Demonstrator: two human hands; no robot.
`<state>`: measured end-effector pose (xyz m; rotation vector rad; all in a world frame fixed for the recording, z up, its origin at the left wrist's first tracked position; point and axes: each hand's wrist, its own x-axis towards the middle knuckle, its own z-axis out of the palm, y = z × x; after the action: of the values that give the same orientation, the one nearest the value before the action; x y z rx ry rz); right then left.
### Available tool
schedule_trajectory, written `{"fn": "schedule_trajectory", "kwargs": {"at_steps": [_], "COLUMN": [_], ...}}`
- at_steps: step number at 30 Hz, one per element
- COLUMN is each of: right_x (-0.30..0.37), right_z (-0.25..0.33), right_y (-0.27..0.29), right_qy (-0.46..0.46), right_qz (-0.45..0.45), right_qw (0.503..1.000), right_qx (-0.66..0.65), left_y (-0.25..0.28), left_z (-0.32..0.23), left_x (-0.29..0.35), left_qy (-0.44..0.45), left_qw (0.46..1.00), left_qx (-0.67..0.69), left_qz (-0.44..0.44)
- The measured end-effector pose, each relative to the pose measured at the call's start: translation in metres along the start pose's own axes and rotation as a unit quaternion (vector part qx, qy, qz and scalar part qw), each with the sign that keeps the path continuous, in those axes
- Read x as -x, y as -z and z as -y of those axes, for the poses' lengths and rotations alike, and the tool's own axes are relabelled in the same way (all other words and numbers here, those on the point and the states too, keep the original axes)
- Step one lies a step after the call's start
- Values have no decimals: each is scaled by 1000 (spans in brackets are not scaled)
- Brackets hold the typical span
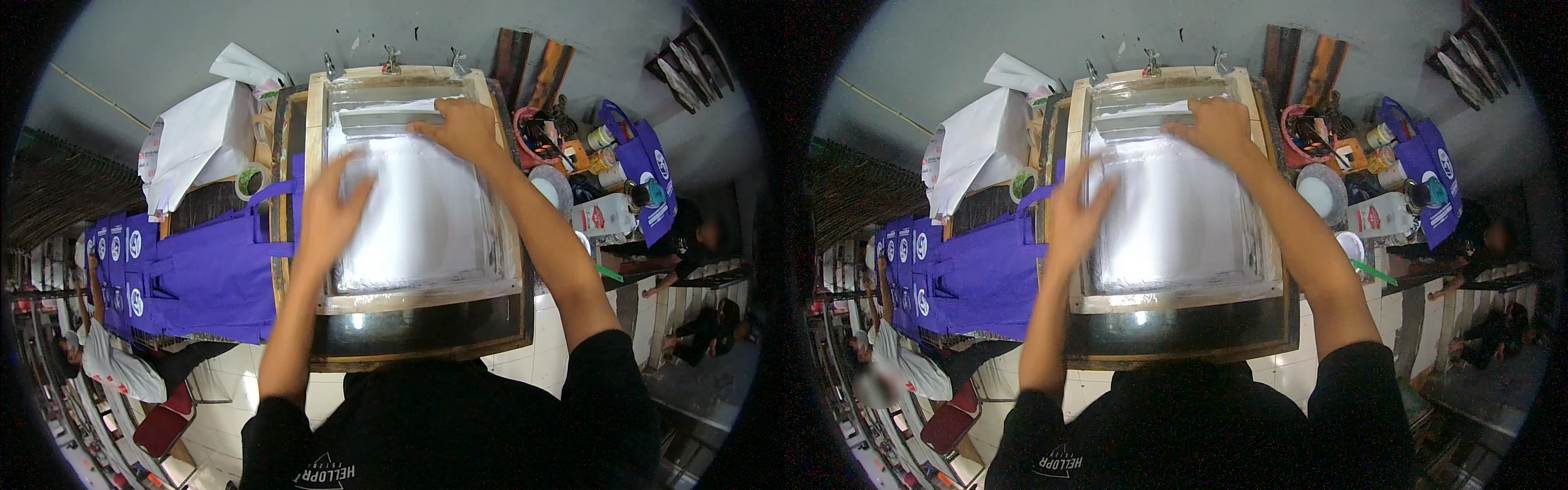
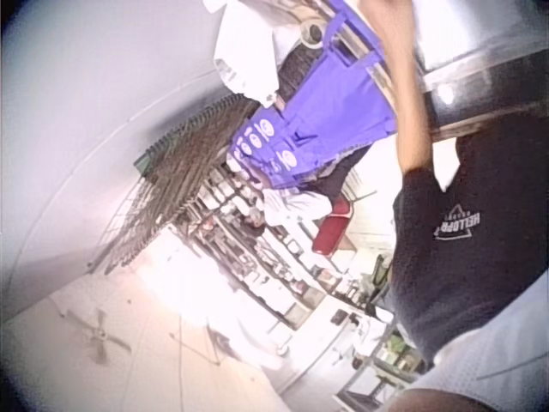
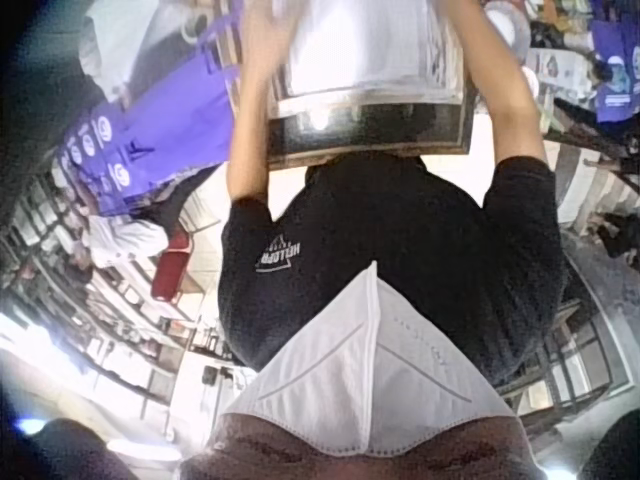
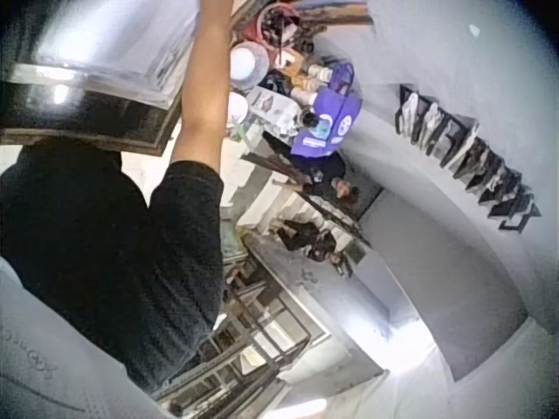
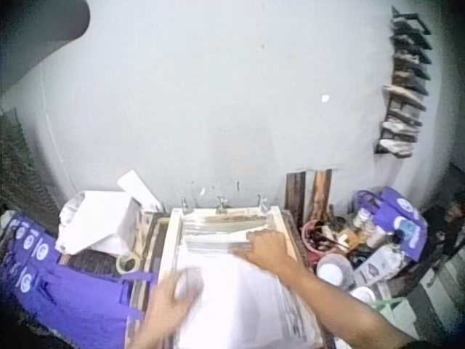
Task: The person performs screen printing on purple tote bags by placing each bag on the printing station, lowering the screen, applying white ink with a squeegee, and then removing the bag to stack it with others.
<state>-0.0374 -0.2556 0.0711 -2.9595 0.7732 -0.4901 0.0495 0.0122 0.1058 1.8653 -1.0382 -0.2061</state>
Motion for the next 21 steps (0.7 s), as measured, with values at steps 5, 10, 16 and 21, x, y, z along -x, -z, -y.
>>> {"fn": "schedule_trajectory", "kwargs": {"at_steps": [5,10,16,21], "right_x": [21,51,98,147], "right_z": [11,15,28,45], "right_y": [0,5,8,25], "right_qy": [31,27,62,77], "right_qz": [-38,-43,-86,-99], "right_qw": [999,999,994,992], "right_qx": [-7,-5,-23,-14], "left_y": [-4,-7,2,7], "left_z": [55,49,35,19], "left_x": [-93,-68,-18,31], "left_qy": [-103,-62,-50,-56], "left_qw": [977,984,984,984], "left_qx": [-179,-150,-155,-151], "left_qz": [46,70,75,79]}}
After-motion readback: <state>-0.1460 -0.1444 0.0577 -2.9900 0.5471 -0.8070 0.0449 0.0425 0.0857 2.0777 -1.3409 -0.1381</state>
